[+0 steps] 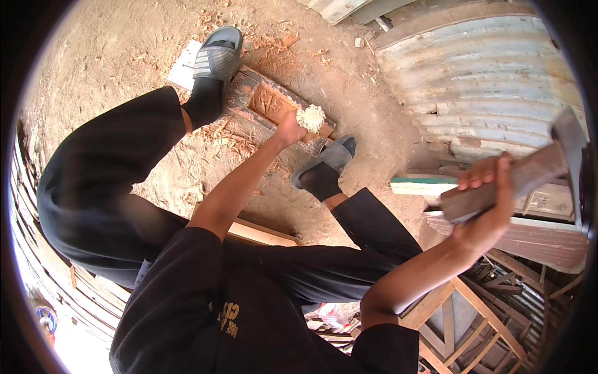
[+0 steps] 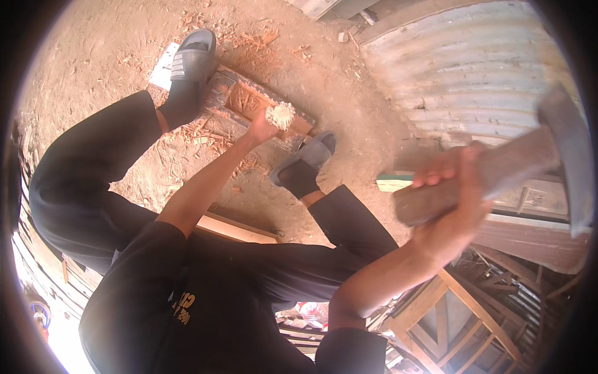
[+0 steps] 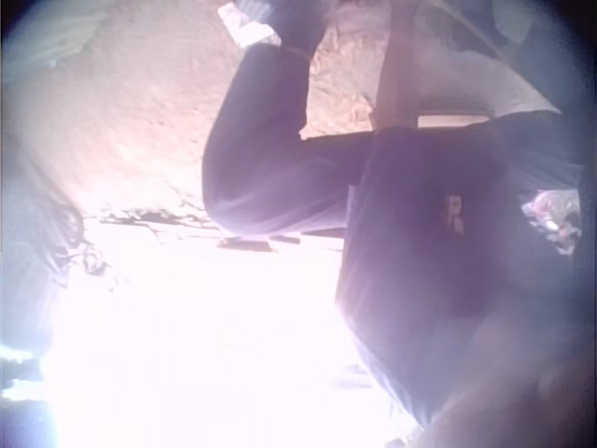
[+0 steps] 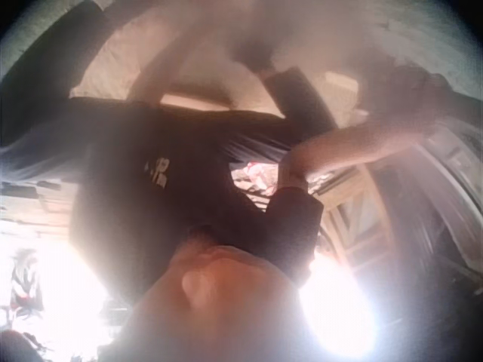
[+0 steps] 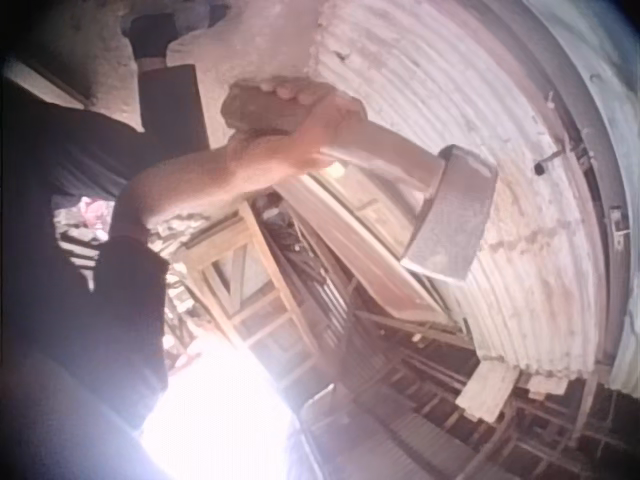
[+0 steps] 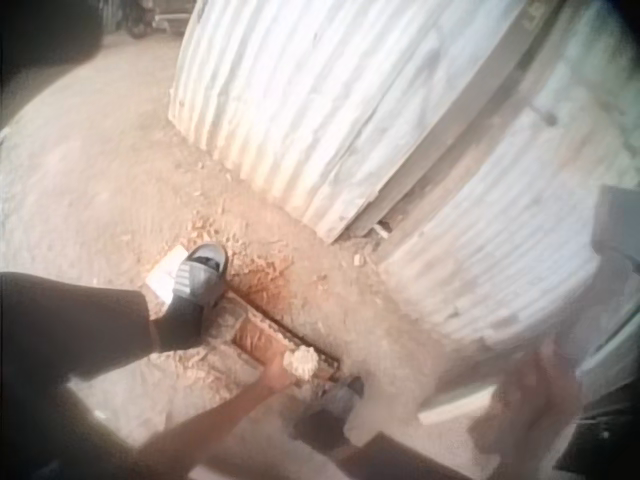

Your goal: The person sits on the ground and uses a chisel and mallet to carve a rectangular recess into a piece of wood. They repeatedly strike the chisel to remove wood chips and clear the debris from the cavity.

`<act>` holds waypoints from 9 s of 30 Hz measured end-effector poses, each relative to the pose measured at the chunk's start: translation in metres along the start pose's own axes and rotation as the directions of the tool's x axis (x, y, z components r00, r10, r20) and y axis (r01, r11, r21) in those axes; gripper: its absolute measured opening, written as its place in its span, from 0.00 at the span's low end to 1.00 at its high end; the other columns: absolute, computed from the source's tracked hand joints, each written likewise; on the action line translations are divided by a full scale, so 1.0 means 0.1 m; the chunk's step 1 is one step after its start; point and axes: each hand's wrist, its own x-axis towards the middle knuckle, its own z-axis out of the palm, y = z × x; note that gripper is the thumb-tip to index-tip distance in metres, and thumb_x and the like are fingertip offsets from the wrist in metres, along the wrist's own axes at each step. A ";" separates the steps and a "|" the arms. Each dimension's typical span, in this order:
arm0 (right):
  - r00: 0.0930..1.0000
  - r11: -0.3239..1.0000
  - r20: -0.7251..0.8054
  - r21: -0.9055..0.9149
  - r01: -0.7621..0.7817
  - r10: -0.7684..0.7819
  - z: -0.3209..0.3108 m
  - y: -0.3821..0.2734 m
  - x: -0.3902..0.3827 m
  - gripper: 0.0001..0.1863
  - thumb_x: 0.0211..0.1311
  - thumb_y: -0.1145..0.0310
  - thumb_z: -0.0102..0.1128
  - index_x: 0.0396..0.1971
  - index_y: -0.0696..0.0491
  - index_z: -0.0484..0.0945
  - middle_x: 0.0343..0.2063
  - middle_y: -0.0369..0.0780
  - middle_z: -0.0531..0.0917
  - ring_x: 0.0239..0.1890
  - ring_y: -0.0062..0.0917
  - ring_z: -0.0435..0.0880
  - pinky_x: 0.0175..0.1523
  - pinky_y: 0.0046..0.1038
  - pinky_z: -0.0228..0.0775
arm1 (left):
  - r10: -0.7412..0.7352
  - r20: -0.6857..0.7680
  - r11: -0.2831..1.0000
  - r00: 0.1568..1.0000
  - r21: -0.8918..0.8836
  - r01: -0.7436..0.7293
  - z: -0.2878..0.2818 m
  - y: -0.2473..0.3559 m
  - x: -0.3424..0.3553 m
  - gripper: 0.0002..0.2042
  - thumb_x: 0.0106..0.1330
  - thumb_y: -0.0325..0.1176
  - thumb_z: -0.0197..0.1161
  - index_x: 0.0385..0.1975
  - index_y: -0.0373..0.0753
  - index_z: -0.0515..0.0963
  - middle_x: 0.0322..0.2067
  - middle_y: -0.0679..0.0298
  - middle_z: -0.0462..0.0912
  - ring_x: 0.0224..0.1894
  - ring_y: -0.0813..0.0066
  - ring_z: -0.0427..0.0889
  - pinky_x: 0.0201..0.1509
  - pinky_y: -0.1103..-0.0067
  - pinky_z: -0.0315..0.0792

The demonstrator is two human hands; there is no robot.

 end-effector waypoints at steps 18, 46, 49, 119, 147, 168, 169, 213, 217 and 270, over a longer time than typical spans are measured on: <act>0.873 0.848 0.168 -0.378 -0.372 0.458 0.16 0.87 -0.23 0.12 0.52 0.65 0.60 0.27 0.59 0.73 0.13 0.34 0.71 0.12 0.17 0.70 0.18 0.19 0.64 | 0.120 -0.023 0.992 0.992 0.025 -0.120 0.04 -0.28 0.11 0.12 0.46 0.20 0.58 0.33 0.31 0.75 0.27 0.56 0.80 0.30 0.70 0.79 0.34 0.74 0.72; 0.965 0.989 0.216 -0.035 -0.145 0.149 0.67 -0.24 0.03 0.12 0.60 0.63 0.50 0.20 0.51 0.67 0.12 0.31 0.62 0.13 0.14 0.61 0.19 0.17 0.56 | 0.022 0.007 0.998 1.000 0.062 -0.023 0.05 -0.34 0.16 0.15 0.47 0.22 0.59 0.38 0.28 0.73 0.33 0.50 0.80 0.40 0.63 0.79 0.42 0.74 0.71; 0.968 0.993 0.241 0.082 -0.085 0.063 0.75 -0.17 0.16 0.12 0.61 0.64 0.49 0.19 0.52 0.67 0.12 0.31 0.62 0.14 0.15 0.62 0.23 0.19 0.59 | 0.024 0.037 1.000 0.999 0.008 -0.024 0.02 -0.34 0.16 0.15 0.47 0.21 0.58 0.38 0.27 0.73 0.34 0.49 0.79 0.40 0.62 0.79 0.42 0.74 0.71; 0.253 0.241 0.357 0.078 -0.967 0.899 -0.18 2.22 -1.50 0.07 0.51 0.70 0.55 0.22 0.57 0.69 0.14 0.36 0.70 0.14 0.20 0.70 0.19 0.24 0.64 | 0.043 -0.059 0.984 0.997 0.176 -0.031 -0.67 0.36 0.41 0.08 0.53 0.25 0.62 0.33 0.35 0.74 0.30 0.68 0.76 0.31 0.81 0.73 0.35 0.81 0.68; 0.451 0.499 0.372 -0.038 -0.866 0.811 0.29 1.99 -1.25 0.10 0.55 0.68 0.55 0.19 0.58 0.70 0.12 0.35 0.71 0.12 0.19 0.70 0.17 0.23 0.64 | 0.186 -0.030 0.938 0.982 0.302 -0.168 -0.57 0.28 0.39 0.10 0.51 0.21 0.57 0.35 0.32 0.77 0.32 0.61 0.81 0.36 0.74 0.79 0.39 0.79 0.71; 0.728 0.779 0.328 -0.040 -0.626 0.602 0.88 1.72 -0.33 0.09 0.52 0.70 0.57 0.16 0.52 0.69 0.08 0.33 0.69 0.10 0.18 0.69 0.18 0.22 0.65 | 0.158 -0.047 0.950 0.986 0.280 -0.139 -0.55 0.35 0.32 0.13 0.52 0.22 0.59 0.39 0.34 0.76 0.36 0.61 0.81 0.39 0.75 0.78 0.44 0.77 0.71; 0.506 0.605 0.399 -0.174 -0.777 0.765 0.82 1.97 -0.49 0.08 0.52 0.70 0.57 0.18 0.53 0.69 0.10 0.34 0.70 0.11 0.18 0.69 0.18 0.22 0.65 | 0.172 -0.071 0.958 0.983 0.245 -0.150 -0.59 0.28 0.32 0.12 0.52 0.23 0.60 0.38 0.34 0.76 0.35 0.60 0.81 0.38 0.75 0.79 0.44 0.77 0.71; 0.873 0.976 0.446 -0.011 -0.217 0.199 0.86 0.38 0.29 0.09 0.53 0.65 0.58 0.22 0.54 0.72 0.16 0.33 0.71 0.17 0.16 0.70 0.26 0.18 0.65 | 0.113 -0.123 0.939 0.986 0.336 -0.066 -0.72 0.07 0.39 0.11 0.49 0.27 0.60 0.33 0.30 0.77 0.30 0.53 0.81 0.35 0.65 0.80 0.40 0.75 0.71; 0.692 0.771 0.344 -0.341 -0.537 0.635 0.75 1.88 -0.54 0.08 0.51 0.71 0.56 0.17 0.55 0.71 0.11 0.35 0.72 0.12 0.19 0.71 0.19 0.23 0.66 | 0.152 -0.067 0.956 0.986 0.265 -0.130 -0.51 0.19 0.38 0.13 0.49 0.27 0.61 0.36 0.31 0.77 0.33 0.53 0.81 0.37 0.65 0.80 0.41 0.75 0.71; 0.487 0.637 0.520 -0.150 -0.756 0.702 0.75 1.48 -0.41 0.09 0.51 0.70 0.59 0.22 0.56 0.69 0.15 0.35 0.72 0.13 0.18 0.70 0.18 0.22 0.65 | -0.001 -0.001 0.955 1.000 0.297 0.001 -0.70 0.20 0.32 0.14 0.52 0.22 0.58 0.41 0.32 0.75 0.36 0.58 0.81 0.38 0.70 0.80 0.42 0.76 0.73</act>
